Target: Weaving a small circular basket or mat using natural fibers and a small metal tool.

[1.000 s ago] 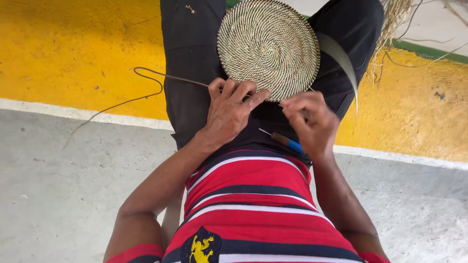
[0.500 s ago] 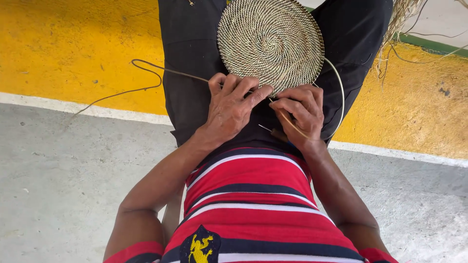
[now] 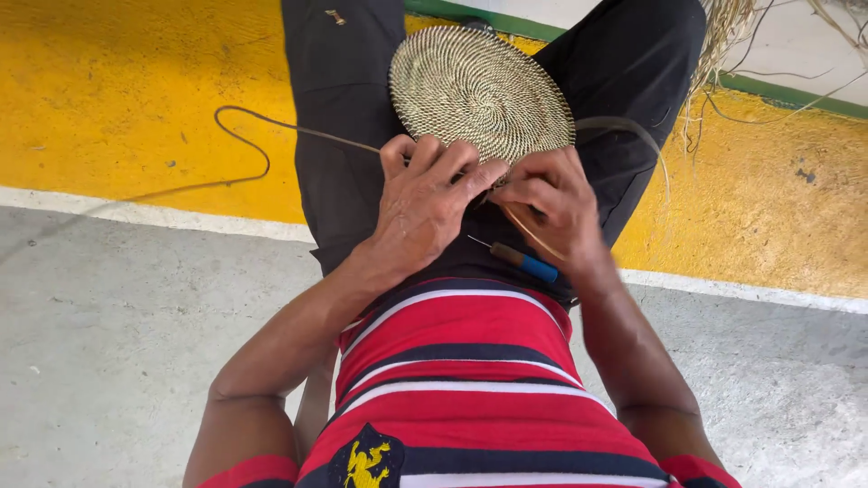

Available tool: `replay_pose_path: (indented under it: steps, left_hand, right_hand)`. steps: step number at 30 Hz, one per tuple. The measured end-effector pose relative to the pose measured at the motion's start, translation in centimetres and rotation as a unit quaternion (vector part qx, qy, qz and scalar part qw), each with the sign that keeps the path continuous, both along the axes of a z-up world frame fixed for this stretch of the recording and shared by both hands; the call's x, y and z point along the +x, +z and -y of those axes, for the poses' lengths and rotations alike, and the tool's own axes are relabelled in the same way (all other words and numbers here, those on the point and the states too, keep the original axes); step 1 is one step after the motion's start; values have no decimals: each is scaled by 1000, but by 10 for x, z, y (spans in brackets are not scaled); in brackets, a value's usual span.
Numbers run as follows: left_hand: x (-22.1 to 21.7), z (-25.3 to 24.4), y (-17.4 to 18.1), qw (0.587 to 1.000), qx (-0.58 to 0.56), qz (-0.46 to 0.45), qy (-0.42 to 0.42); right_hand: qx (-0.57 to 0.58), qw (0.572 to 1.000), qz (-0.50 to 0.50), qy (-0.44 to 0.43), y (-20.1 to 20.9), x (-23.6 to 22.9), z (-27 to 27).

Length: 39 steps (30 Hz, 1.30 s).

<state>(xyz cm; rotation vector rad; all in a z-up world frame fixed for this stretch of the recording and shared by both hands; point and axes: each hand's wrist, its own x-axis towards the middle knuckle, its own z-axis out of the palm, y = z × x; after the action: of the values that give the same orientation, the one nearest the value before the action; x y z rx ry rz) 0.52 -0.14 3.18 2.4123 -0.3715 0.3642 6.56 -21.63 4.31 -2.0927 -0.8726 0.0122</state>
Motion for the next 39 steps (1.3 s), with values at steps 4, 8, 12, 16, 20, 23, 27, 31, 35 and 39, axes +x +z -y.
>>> replay_pose_path:
  steps: [4, 8, 12, 16, 20, 23, 27, 31, 35, 39]
  left_hand:
    - [-4, 2, -9, 999, 25, 28, 12]
    - [-6, 4, -15, 999, 27, 41, 16]
    - [-9, 0, -25, 999, -16, 46, 3]
    - [-11, -1, -24, 999, -21, 27, -15]
    - [-7, 3, -18, 1000, 12, 22, -13]
    - [-3, -3, -14, 1000, 13, 13, -9]
    - [-10, -2, -13, 1000, -3, -20, 0]
    - [-9, 0, -10, 1000, -16, -10, -6]
    - [-5, -1, -10, 1000, -1, -3, -14]
    - [0, 0, -6, 999, -21, 10, -23]
  right_hand:
    - [-21, 978, -196, 68, 1, 47, 14]
    - [-57, 967, -222, 115, 10, 71, -8]
    - [-88, 938, -202, 267, 12, 81, -23]
    - [-52, 953, -204, 219, 0, 93, -26]
    - [15, 984, -154, -86, -79, 172, 25]
    - [17, 952, -226, -206, -47, 142, 7]
    - [4, 979, -142, 144, 13, 45, -28]
    - [14, 979, -196, -60, -1, 12, -25]
    - [-21, 984, -151, -89, 4, 48, -60]
    - [-21, 990, 59, -130, -100, 147, -73]
